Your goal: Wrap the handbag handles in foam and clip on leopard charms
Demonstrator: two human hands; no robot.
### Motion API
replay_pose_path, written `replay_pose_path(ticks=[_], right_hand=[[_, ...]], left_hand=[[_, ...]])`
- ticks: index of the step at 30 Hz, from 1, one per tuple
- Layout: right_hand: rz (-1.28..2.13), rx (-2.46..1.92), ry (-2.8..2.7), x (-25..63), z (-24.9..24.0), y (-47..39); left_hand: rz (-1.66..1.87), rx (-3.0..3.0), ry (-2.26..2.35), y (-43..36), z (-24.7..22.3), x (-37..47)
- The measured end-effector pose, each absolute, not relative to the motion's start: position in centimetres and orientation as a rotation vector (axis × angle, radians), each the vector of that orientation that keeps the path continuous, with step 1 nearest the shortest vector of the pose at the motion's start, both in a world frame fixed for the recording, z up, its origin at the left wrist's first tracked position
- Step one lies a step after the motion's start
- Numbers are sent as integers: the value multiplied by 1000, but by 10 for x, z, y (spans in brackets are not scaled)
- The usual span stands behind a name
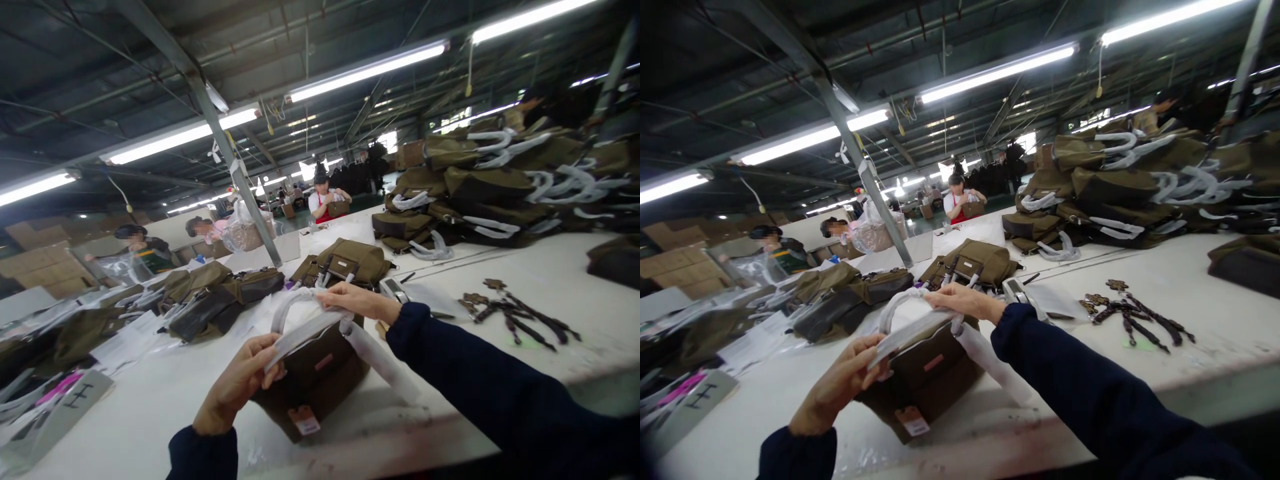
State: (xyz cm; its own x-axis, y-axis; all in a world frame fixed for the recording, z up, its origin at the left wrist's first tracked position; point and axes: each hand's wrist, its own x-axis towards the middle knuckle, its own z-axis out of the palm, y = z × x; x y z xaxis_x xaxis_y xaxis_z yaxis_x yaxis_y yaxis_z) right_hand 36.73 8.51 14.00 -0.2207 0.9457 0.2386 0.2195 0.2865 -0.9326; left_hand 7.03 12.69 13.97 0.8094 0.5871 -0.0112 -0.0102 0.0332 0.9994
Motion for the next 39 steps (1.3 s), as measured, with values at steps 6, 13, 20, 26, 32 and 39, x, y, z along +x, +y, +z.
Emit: replay_pose_path(ticks=[6, 13, 20, 26, 32, 39], right_hand=[[915, -1145, -1605, 375, 130, 80], [665, -1161, -1828, 378, 164, 95], [1047, -1006, -1946, 374, 178, 111], [529, -1221, -2009, 366, 180, 113], [-303, -1617, -1868, 344, 168, 107], [392, -1277, -1895, 366, 188, 102]], left_hand=[[449, 1583, 570, 121, 152, 68], [840, 1910, 848, 128, 182, 79], [447, 1873, 612, 153, 194, 93], [782, 2259, 806, 151, 187, 107], [1173, 2524, 1212, 140, 176, 113], [993, 2116, 944, 159, 177, 117]])
